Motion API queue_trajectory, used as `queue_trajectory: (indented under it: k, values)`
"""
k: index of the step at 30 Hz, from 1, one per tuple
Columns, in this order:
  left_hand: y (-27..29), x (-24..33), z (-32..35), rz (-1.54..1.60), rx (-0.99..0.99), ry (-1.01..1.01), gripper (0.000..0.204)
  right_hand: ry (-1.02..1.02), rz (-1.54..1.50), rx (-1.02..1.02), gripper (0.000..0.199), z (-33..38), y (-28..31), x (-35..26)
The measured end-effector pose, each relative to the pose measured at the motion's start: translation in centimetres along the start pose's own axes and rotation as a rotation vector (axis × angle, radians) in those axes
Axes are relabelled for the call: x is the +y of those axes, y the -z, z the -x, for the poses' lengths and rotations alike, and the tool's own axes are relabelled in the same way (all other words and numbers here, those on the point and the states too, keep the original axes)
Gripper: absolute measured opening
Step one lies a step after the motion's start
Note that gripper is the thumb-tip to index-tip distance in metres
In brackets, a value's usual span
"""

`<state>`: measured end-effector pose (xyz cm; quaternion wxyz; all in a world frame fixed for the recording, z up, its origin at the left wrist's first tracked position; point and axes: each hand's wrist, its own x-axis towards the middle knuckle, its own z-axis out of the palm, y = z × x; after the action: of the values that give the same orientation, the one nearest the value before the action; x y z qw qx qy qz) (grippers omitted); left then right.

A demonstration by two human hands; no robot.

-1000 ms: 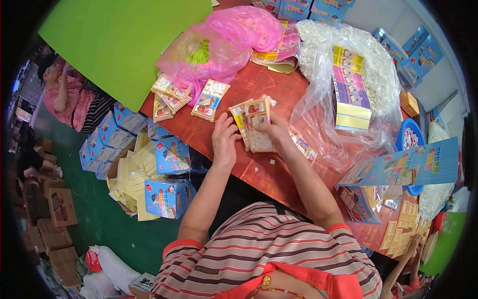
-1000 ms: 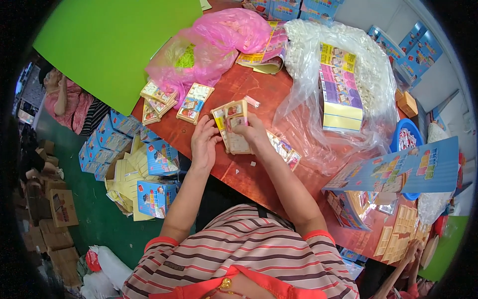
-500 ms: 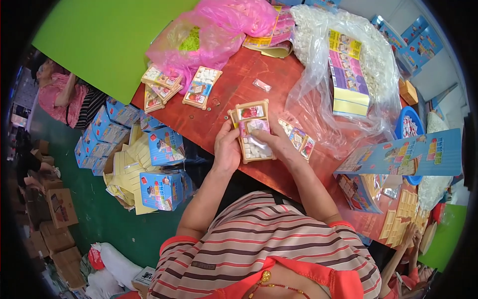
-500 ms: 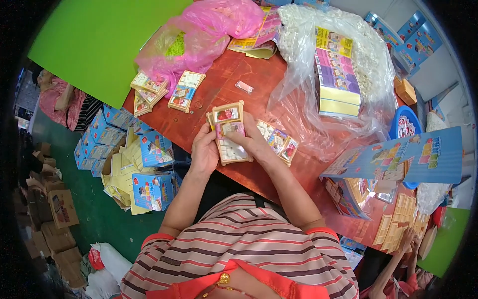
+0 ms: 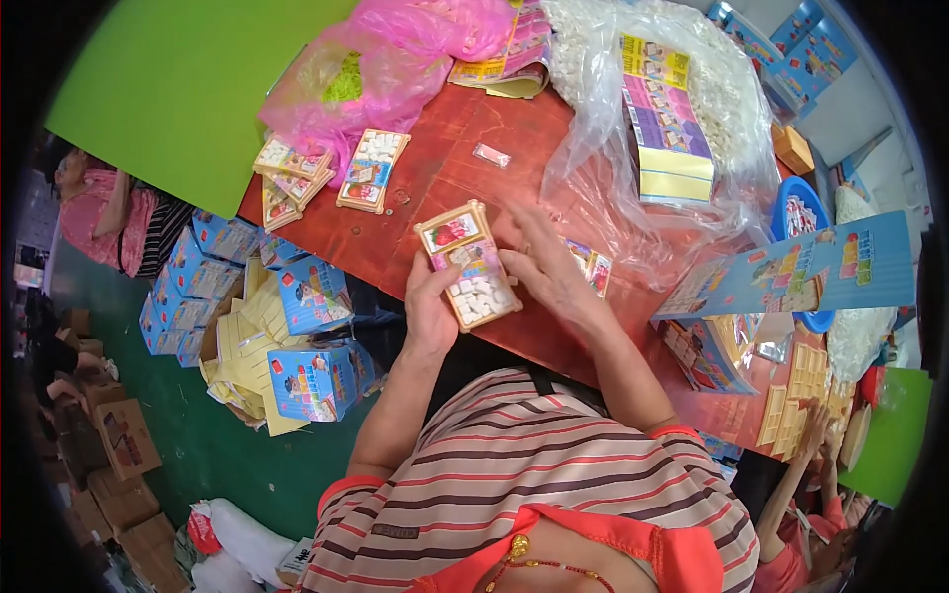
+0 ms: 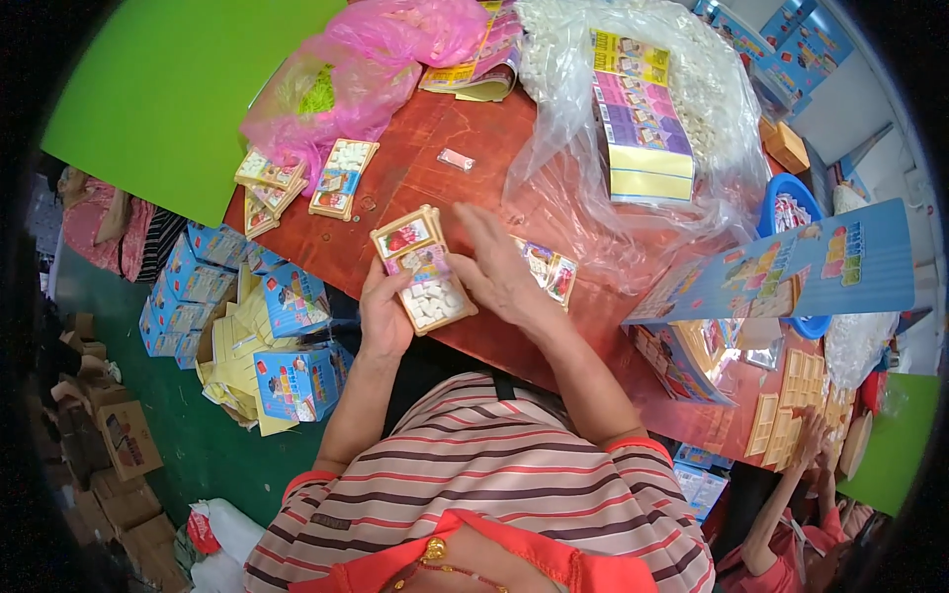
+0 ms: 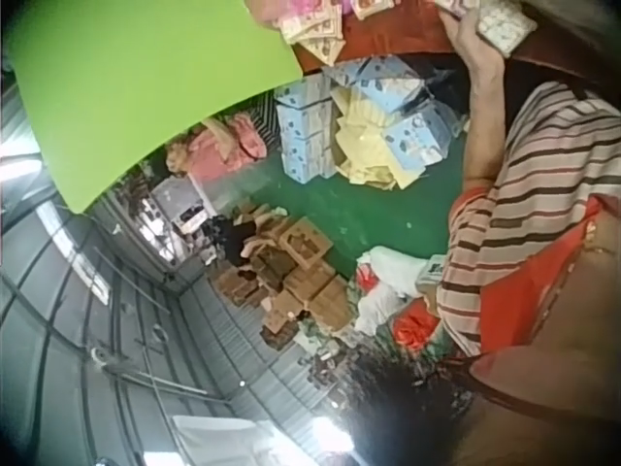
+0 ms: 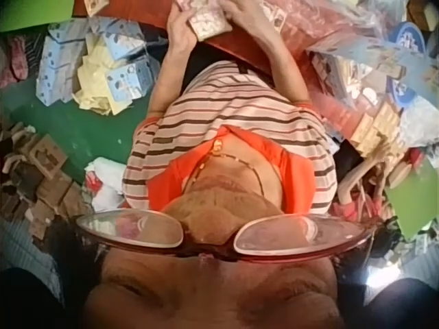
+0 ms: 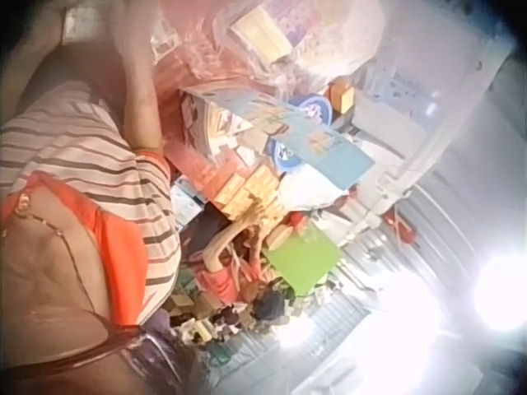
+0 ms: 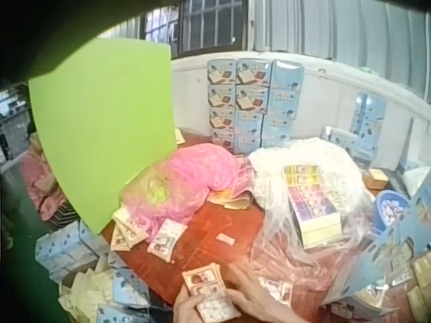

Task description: Packaging small stacks of items into paper sleeves and cardboard boxes.

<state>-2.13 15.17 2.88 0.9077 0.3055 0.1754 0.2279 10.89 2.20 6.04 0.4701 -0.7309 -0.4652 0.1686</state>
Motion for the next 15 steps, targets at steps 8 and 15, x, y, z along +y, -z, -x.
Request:
queue_trajectory:
  k: [8,15]
  values:
    - [0.8,-0.3,0.6,0.06,0.03,0.023,0.052,-0.251,0.795,-0.028,0.081,4.9,3.3,2.1]
    - [0.6,-1.0,1.6,0.07,0.024,0.085,0.053,-0.34,0.499,0.047,0.064,5.2,3.1,1.4]
